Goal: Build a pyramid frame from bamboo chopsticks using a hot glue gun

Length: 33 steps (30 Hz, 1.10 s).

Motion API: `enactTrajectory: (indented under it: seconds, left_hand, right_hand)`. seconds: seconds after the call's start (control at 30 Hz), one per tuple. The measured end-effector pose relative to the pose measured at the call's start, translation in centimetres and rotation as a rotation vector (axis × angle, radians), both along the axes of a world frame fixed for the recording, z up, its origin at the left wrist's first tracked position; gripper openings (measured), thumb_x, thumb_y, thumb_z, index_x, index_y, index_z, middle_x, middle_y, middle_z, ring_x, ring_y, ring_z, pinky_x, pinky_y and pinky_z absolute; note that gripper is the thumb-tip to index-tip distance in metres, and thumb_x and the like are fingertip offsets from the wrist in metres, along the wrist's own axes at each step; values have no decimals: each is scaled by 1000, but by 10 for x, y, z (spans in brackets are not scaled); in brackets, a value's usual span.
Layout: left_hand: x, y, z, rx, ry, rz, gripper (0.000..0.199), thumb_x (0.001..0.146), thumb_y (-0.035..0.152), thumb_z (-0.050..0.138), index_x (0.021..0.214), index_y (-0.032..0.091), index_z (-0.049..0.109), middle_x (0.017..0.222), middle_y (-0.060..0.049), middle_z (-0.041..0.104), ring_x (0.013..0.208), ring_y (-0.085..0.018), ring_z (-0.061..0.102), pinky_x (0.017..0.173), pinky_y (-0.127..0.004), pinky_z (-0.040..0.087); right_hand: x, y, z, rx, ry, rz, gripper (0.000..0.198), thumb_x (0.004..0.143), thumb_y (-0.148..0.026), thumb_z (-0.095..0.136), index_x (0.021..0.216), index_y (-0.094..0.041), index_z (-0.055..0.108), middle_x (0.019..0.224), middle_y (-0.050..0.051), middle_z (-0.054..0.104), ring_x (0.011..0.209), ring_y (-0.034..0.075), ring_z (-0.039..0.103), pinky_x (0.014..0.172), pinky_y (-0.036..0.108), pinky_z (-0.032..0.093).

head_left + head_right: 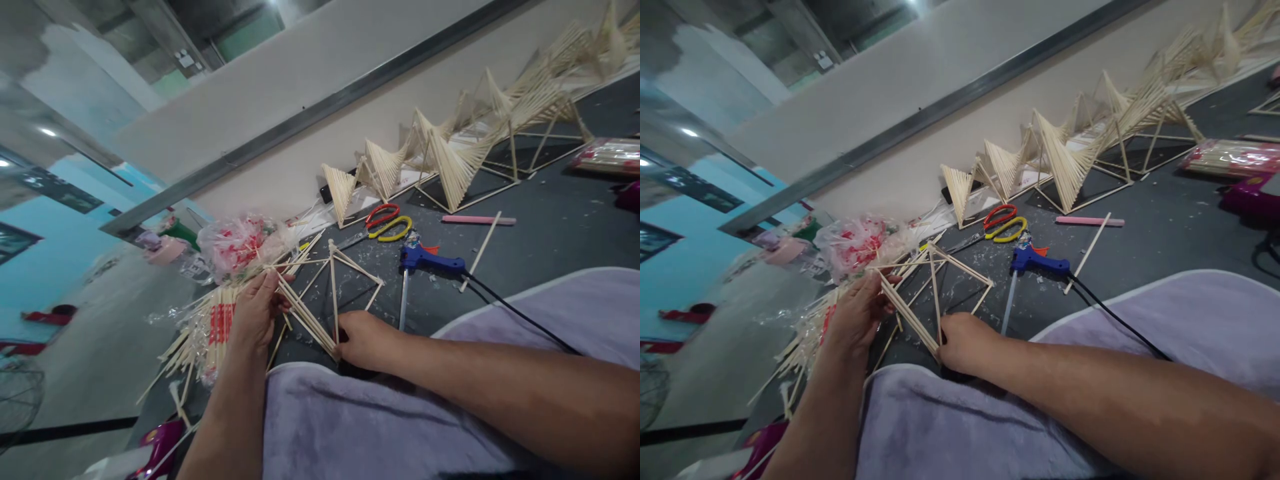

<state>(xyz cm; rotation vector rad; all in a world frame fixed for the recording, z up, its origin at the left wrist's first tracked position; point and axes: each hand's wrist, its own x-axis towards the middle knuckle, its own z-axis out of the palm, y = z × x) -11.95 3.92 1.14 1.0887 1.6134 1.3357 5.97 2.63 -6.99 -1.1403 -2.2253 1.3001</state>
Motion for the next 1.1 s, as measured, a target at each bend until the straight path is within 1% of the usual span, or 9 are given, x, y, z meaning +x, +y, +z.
enactTrajectory:
  seconds: [0.23,0.33,0.5,0.67,0.8,0.93,1.1]
  left_hand:
    - [1,1,-1,-9,21,28,44,67,45,63,98,15,61,82,-4,65,41,-6,50,37,-19,39]
    - [-1,2,-1,-2,19,16,43,67,44,64,98,15,61,81,-4,65,41,-7,50,36,-19,39]
    - [0,2,-1,-7,18,7,42,67,43,64,98,15,60,81,-3,65,41,-7,50,36,-19,38]
    - [5,2,1,-15,63,40,43,67,45,62,98,15,60,79,-3,65,38,-6,48,34,-18,37]
    - [4,2,0,-3,85,44,40,68,45,61,96,16,60,76,-2,65,38,-6,48,34,-18,37]
    - [2,3,-2,16,102,26,40,70,45,60,96,15,61,75,-2,65,39,-7,49,35,-18,37]
    - [2,2,-1,16,101,21,39,70,44,60,97,16,61,78,-3,65,40,-6,49,36,-18,38]
  right_hand:
    - [0,0,-2,-2,31,2,19,63,-30,61,79,-21,64,78,1,65,71,14,59,56,20,37]
    - [0,0,-2,-9,37,8,18,63,-28,60,79,-21,64,78,1,65,71,14,59,56,20,37]
    - [-1,1,-4,-25,26,13,20,64,-29,61,81,-20,64,79,1,66,71,14,59,57,20,38]
    - [-2,3,-6,-37,38,31,21,64,-29,64,82,-20,64,79,0,66,72,14,59,58,20,39]
    - [1,4,-1,-47,15,46,19,65,-30,64,82,-20,63,72,-1,64,61,11,57,51,19,36]
    - [4,4,4,-64,5,68,16,68,-28,62,81,-19,62,70,-2,62,52,8,53,47,18,35]
    - [3,4,2,-117,46,83,14,69,-24,59,82,-18,60,70,-2,61,44,5,50,41,15,34]
